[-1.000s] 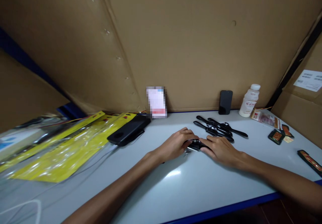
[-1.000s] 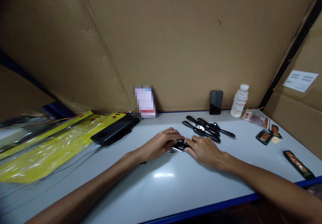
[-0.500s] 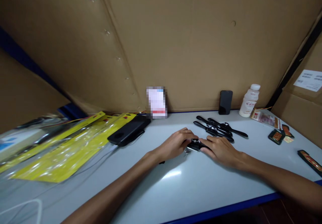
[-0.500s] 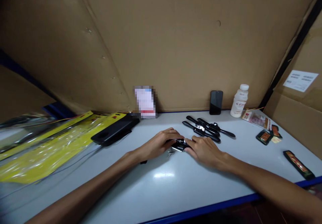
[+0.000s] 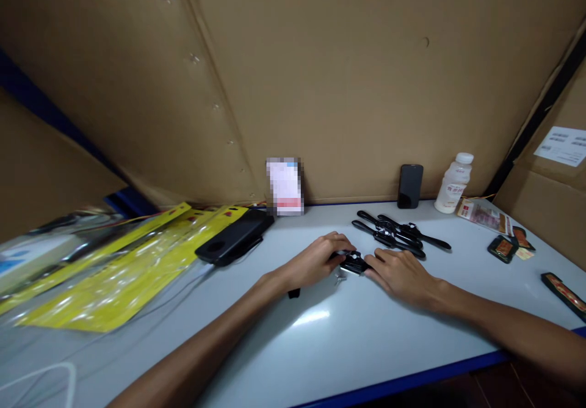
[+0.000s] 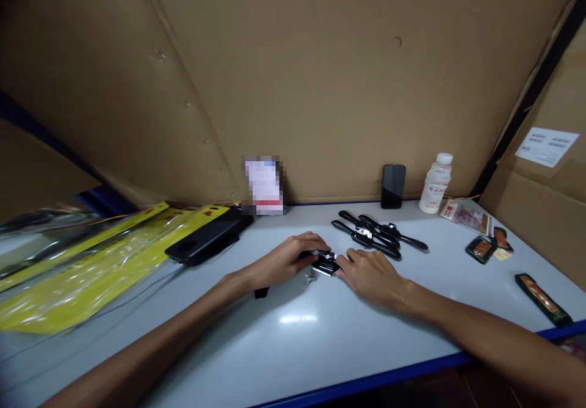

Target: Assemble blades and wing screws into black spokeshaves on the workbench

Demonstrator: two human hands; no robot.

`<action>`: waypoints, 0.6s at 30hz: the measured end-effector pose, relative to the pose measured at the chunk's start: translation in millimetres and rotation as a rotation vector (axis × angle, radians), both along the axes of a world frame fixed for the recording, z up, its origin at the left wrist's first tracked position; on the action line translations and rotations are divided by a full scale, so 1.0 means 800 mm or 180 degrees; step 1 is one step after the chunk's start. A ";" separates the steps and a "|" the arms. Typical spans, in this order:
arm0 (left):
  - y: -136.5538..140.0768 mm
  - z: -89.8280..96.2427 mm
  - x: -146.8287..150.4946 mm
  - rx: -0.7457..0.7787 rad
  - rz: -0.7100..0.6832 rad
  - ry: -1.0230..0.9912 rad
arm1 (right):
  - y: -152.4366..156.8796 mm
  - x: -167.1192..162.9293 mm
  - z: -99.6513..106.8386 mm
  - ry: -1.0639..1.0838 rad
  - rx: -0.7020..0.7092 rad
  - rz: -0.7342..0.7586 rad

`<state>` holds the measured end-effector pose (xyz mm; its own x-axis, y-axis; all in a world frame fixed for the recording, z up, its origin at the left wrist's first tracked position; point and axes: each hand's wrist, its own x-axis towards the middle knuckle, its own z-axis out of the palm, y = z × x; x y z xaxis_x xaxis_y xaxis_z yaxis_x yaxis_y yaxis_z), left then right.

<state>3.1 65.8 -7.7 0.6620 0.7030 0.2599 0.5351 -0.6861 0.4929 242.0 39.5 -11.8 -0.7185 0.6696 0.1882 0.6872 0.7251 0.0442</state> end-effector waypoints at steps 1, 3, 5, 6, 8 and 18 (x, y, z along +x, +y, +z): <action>0.000 0.000 0.000 0.0009 -0.0014 -0.0005 | 0.000 0.000 -0.001 -0.0014 0.0030 0.0010; 0.000 0.000 -0.001 0.0023 -0.0020 0.0003 | 0.001 0.000 -0.002 -0.0040 0.0063 0.0023; 0.000 0.001 -0.001 0.0014 -0.0013 0.0032 | 0.001 0.000 -0.002 -0.0070 0.0078 0.0024; 0.000 0.001 -0.001 0.0006 -0.0004 0.0039 | 0.001 0.000 -0.002 -0.0084 0.0083 0.0029; 0.000 0.001 0.000 -0.0009 0.0014 0.0047 | 0.001 0.000 -0.002 -0.0102 0.0091 0.0044; -0.001 -0.001 0.001 0.0061 -0.0001 -0.0011 | 0.000 0.000 -0.002 0.0009 -0.0034 -0.0043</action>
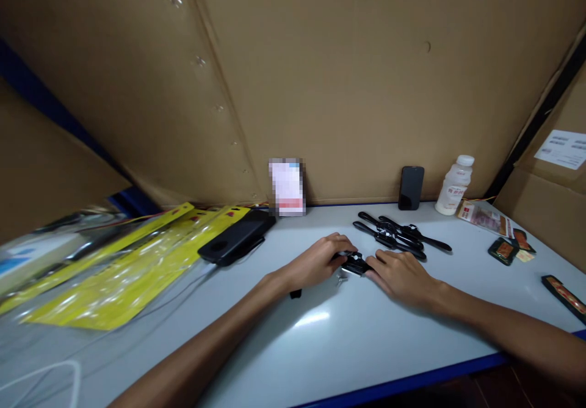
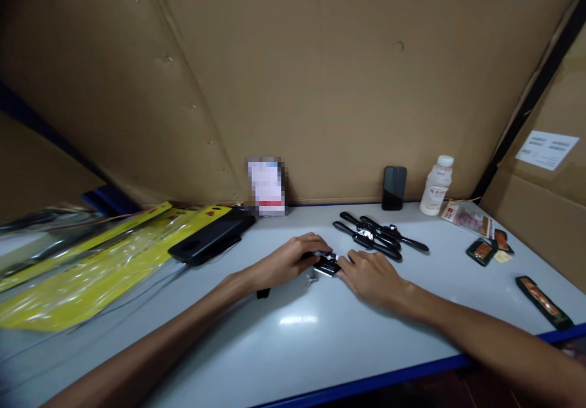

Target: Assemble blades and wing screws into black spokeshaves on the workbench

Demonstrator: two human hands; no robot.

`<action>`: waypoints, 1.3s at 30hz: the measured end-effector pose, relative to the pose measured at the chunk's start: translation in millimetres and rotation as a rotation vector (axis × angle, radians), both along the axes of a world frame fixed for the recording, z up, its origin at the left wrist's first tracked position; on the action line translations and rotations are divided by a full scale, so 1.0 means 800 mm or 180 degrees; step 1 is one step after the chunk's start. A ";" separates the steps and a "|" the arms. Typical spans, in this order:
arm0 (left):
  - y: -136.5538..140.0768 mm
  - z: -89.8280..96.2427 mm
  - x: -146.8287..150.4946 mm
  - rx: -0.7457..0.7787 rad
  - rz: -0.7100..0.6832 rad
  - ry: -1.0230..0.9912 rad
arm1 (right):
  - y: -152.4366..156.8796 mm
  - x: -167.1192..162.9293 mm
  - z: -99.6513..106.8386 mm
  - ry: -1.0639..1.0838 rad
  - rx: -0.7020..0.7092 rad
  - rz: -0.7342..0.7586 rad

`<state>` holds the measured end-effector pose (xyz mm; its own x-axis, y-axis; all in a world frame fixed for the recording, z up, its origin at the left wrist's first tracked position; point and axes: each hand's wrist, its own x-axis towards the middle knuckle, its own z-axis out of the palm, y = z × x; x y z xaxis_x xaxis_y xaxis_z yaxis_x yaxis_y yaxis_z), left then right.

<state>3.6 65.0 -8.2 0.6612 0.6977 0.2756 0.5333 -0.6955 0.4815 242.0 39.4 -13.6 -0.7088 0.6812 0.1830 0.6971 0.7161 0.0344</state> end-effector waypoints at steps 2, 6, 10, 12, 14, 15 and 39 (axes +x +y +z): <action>-0.001 0.000 0.001 0.0004 0.0060 -0.0012 | 0.000 0.000 0.001 0.0214 -0.0167 -0.0106; -0.005 0.003 0.003 -0.0015 0.0162 -0.0009 | 0.001 0.000 0.004 0.0431 -0.0436 -0.0108; -0.005 0.004 0.002 0.0016 0.0080 0.0024 | 0.003 0.000 0.003 0.0402 -0.0426 -0.0041; -0.004 0.003 0.001 0.0027 0.0122 0.0052 | 0.003 0.000 0.002 0.0392 -0.0414 -0.0039; -0.004 0.001 0.001 0.0072 0.0202 0.0067 | 0.002 0.000 0.002 0.0361 -0.0417 -0.0051; -0.004 0.000 0.001 0.0116 0.0230 0.0059 | 0.002 0.000 0.003 0.0349 -0.0425 -0.0057; -0.005 0.020 -0.007 -0.0142 -0.0100 0.0418 | 0.002 0.002 0.010 0.0437 -0.0595 0.0022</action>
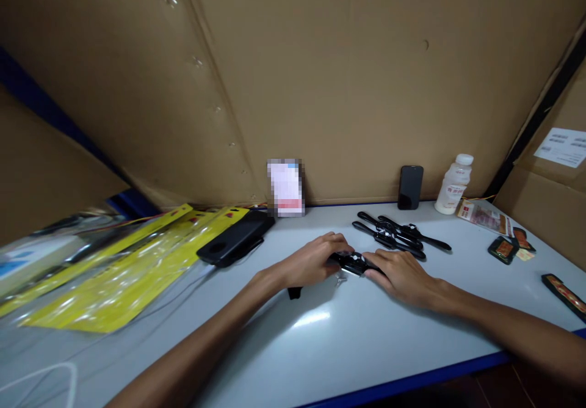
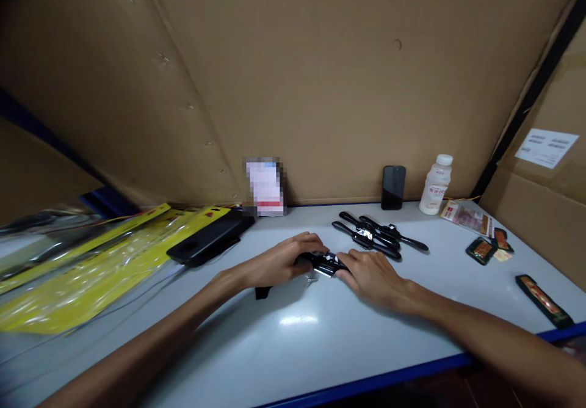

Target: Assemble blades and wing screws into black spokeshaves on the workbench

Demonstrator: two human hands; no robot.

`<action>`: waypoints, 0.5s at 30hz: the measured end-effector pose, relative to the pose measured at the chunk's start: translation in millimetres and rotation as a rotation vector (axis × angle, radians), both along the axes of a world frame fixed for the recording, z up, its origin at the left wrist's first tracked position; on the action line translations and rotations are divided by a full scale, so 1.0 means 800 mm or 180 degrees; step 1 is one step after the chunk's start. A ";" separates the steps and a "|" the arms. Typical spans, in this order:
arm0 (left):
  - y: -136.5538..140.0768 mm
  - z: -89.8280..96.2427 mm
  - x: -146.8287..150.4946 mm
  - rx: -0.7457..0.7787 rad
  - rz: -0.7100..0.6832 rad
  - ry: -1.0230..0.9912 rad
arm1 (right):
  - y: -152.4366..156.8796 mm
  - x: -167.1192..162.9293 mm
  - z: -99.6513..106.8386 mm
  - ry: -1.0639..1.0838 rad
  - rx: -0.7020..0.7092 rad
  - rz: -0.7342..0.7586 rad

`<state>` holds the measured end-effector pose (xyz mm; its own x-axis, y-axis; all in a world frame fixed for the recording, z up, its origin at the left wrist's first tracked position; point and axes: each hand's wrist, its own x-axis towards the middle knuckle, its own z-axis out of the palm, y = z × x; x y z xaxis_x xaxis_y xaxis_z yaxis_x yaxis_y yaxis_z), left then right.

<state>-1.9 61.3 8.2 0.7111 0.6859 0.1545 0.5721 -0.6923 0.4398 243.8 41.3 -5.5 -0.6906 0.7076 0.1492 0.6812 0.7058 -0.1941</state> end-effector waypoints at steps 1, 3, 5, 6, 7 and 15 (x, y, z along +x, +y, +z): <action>0.000 -0.001 0.000 0.0010 -0.0013 -0.0001 | 0.000 0.000 0.000 -0.0010 -0.0001 -0.0007; 0.001 -0.004 -0.002 0.0033 -0.0014 -0.0006 | 0.000 -0.001 0.001 -0.0033 0.0007 -0.0015; 0.001 -0.007 -0.002 0.0107 0.0076 -0.0052 | 0.000 -0.002 0.001 -0.0056 0.0025 -0.0015; 0.001 -0.009 -0.002 0.0165 0.0152 -0.0095 | 0.000 -0.002 0.000 -0.0070 0.0040 -0.0017; 0.000 -0.010 0.000 0.0235 0.0241 -0.0152 | 0.000 -0.002 0.000 -0.0083 0.0053 -0.0020; -0.011 -0.020 0.023 0.0493 0.0540 -0.0300 | 0.004 0.000 -0.010 0.0121 0.0084 0.0017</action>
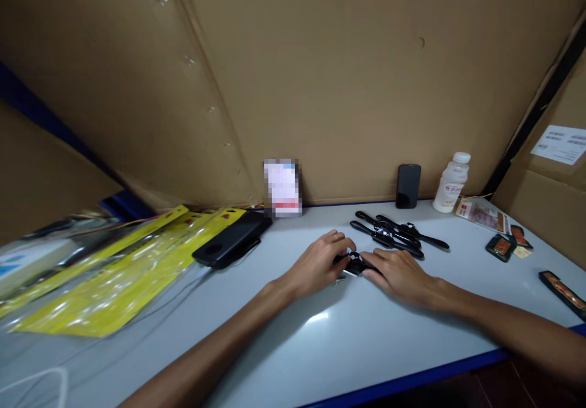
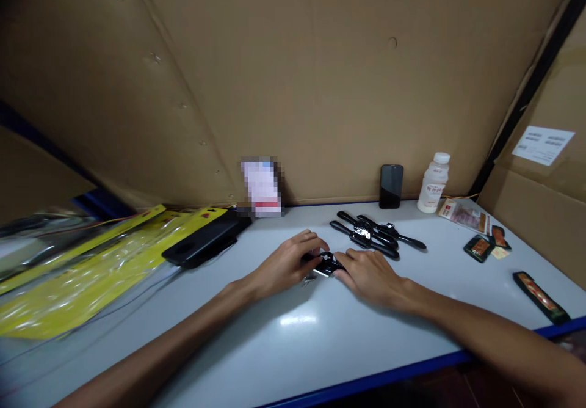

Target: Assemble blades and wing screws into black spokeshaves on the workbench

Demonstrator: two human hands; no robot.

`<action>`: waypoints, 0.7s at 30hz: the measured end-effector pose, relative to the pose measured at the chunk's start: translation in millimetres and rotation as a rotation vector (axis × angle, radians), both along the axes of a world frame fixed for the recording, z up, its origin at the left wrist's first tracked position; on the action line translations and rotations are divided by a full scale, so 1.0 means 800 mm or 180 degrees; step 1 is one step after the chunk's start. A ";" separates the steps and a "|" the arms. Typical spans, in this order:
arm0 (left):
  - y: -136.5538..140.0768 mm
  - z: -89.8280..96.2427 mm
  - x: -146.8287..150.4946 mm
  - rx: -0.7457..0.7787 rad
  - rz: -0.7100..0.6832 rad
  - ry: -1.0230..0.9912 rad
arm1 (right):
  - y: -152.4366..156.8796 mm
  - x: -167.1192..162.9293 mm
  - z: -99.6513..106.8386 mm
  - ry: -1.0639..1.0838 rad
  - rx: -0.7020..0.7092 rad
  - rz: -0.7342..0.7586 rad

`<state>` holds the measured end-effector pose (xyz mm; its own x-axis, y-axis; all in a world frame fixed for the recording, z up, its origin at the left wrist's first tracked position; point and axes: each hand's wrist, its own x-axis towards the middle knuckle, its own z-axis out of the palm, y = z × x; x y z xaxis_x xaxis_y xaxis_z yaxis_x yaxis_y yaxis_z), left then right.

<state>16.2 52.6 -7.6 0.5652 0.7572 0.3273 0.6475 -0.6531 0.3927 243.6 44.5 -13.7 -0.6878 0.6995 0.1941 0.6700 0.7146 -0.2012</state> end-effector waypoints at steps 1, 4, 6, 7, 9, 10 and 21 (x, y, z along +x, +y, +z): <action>0.000 -0.002 0.002 0.0005 -0.0025 0.0006 | 0.000 0.000 -0.001 0.0026 0.0003 -0.0001; -0.001 -0.007 0.004 -0.0026 -0.0080 -0.0032 | 0.001 0.001 -0.004 0.0089 0.0022 0.0014; -0.001 -0.007 0.005 -0.0078 -0.0086 -0.0095 | 0.001 0.001 -0.005 0.0101 0.0034 0.0023; -0.002 -0.006 0.005 -0.0110 -0.0078 -0.0127 | 0.001 0.001 -0.005 0.0103 0.0039 0.0017; -0.001 -0.004 0.005 -0.0191 -0.0045 -0.0220 | 0.001 0.001 -0.005 0.0073 0.0057 0.0011; -0.001 -0.003 0.005 -0.0232 -0.0036 -0.0288 | 0.001 0.001 -0.005 0.0054 0.0077 0.0015; 0.005 -0.001 0.005 -0.0221 0.0878 -0.0238 | -0.002 -0.001 0.000 -0.0081 0.0021 -0.0084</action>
<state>20.0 56.9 -8.2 0.3112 0.9010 0.3023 0.7643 -0.4264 0.4837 243.1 43.1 -13.6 -0.6739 0.7162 0.1814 0.6934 0.6979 -0.1794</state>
